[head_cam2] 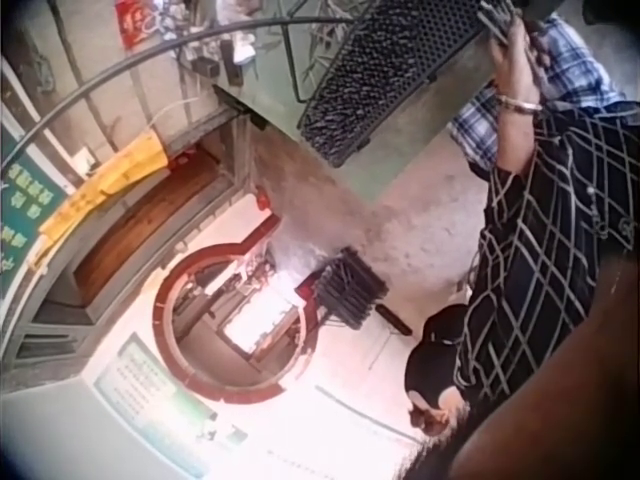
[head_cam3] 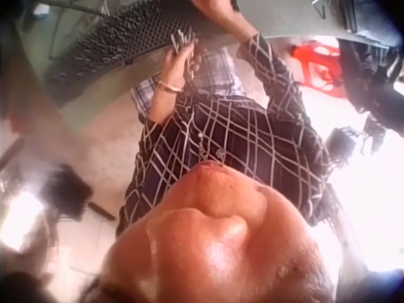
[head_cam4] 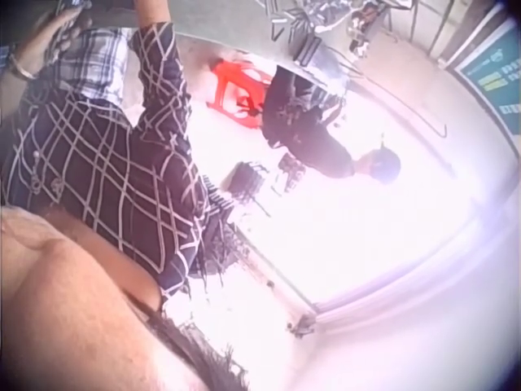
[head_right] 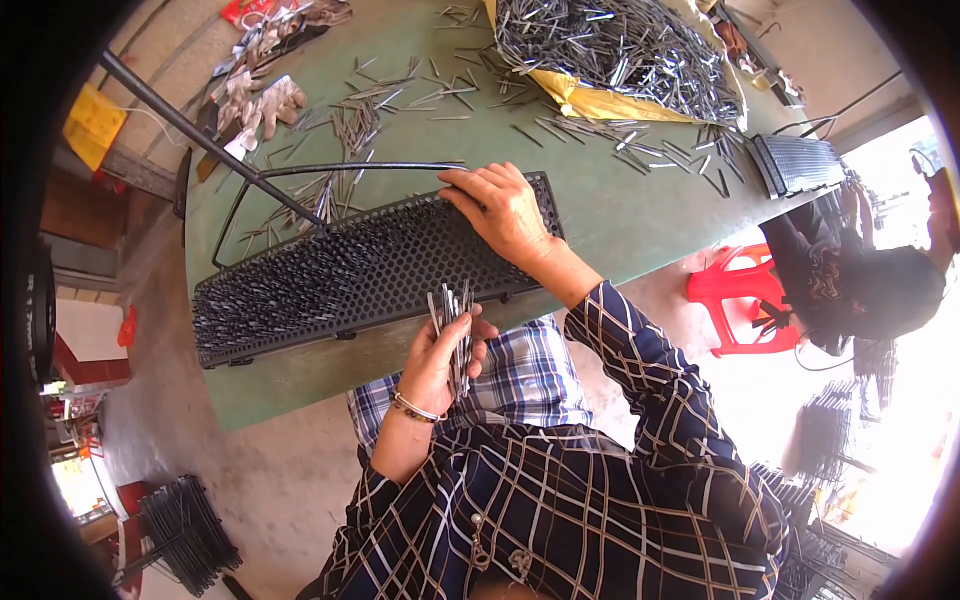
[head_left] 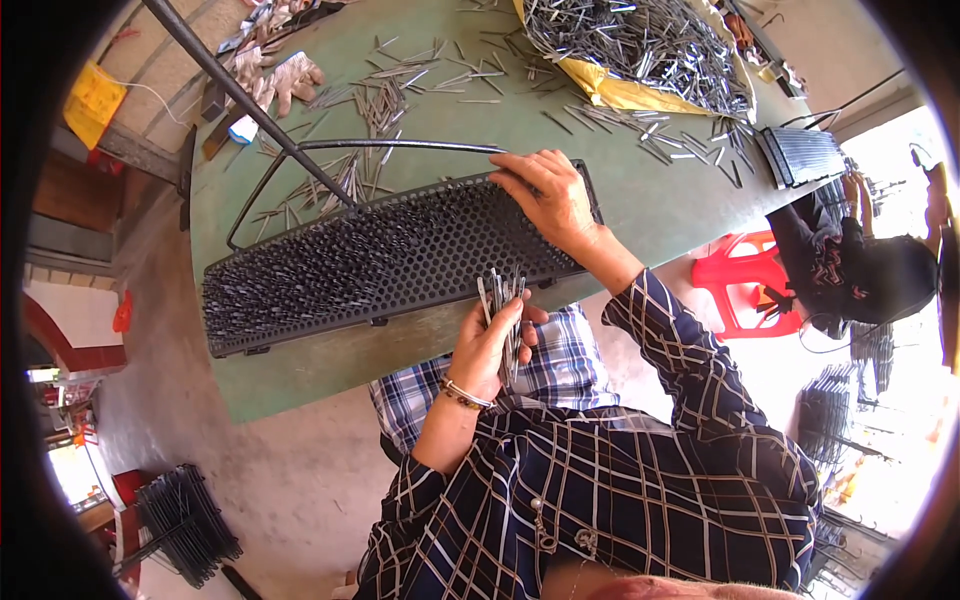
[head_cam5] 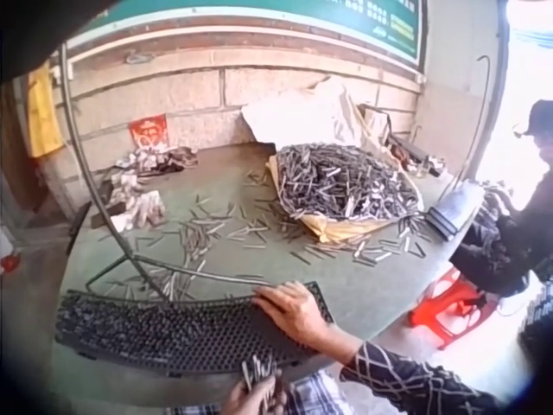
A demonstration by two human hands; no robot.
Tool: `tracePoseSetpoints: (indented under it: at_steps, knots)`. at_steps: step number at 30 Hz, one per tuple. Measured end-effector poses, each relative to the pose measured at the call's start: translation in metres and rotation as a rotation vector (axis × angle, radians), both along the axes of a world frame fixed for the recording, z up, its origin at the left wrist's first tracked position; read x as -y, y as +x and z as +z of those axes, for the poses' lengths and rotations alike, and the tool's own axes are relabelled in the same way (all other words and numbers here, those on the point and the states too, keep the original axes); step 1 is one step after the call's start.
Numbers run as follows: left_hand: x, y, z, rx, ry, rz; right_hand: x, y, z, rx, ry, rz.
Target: Manually inserting small metal pins into the holes of a perforated mesh sheet on a workbench.
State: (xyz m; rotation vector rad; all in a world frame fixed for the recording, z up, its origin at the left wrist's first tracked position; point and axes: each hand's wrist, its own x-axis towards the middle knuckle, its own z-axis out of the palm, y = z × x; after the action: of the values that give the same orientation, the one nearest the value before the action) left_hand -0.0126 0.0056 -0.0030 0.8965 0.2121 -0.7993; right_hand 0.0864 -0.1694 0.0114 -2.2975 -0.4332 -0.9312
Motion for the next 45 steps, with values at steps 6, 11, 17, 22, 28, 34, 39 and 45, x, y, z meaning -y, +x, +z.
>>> tracePoseSetpoints:
  at_steps: [6, 11, 17, 22, 28, 34, 39, 45]
  knots:
    - [-0.001, 0.002, 0.003, 0.010, 0.016, -0.003, 0.002, 0.000, -0.007, -0.038, -0.091, 0.024]
    - [-0.003, 0.003, 0.002, -0.003, 0.015, -0.022, 0.002, -0.007, -0.001, -0.032, -0.166, 0.076]
    - [-0.006, 0.005, 0.005, 0.154, 0.026, 0.020, -0.003, -0.032, 0.027, -0.584, 0.210, 0.273]
    - [-0.006, 0.006, 0.009, 0.239, 0.016, -0.006, -0.013, -0.048, 0.038, -1.046, 0.478, 0.455]
    - [-0.007, 0.003, -0.003, 0.158, 0.039, -0.015, -0.010, -0.036, 0.025, -0.845, 0.639, 0.275]
    - [-0.009, 0.003, -0.004, 0.085, 0.046, -0.006, -0.016, -0.013, 0.030, -0.576, 0.418, 0.096]
    - [-0.010, 0.001, -0.002, 0.073, 0.063, -0.014, -0.015, 0.000, 0.026, -0.414, 0.258, 0.153]
    - [-0.008, 0.000, 0.000, 0.066, 0.062, -0.005, -0.013, 0.003, 0.024, -0.363, 0.164, 0.186]
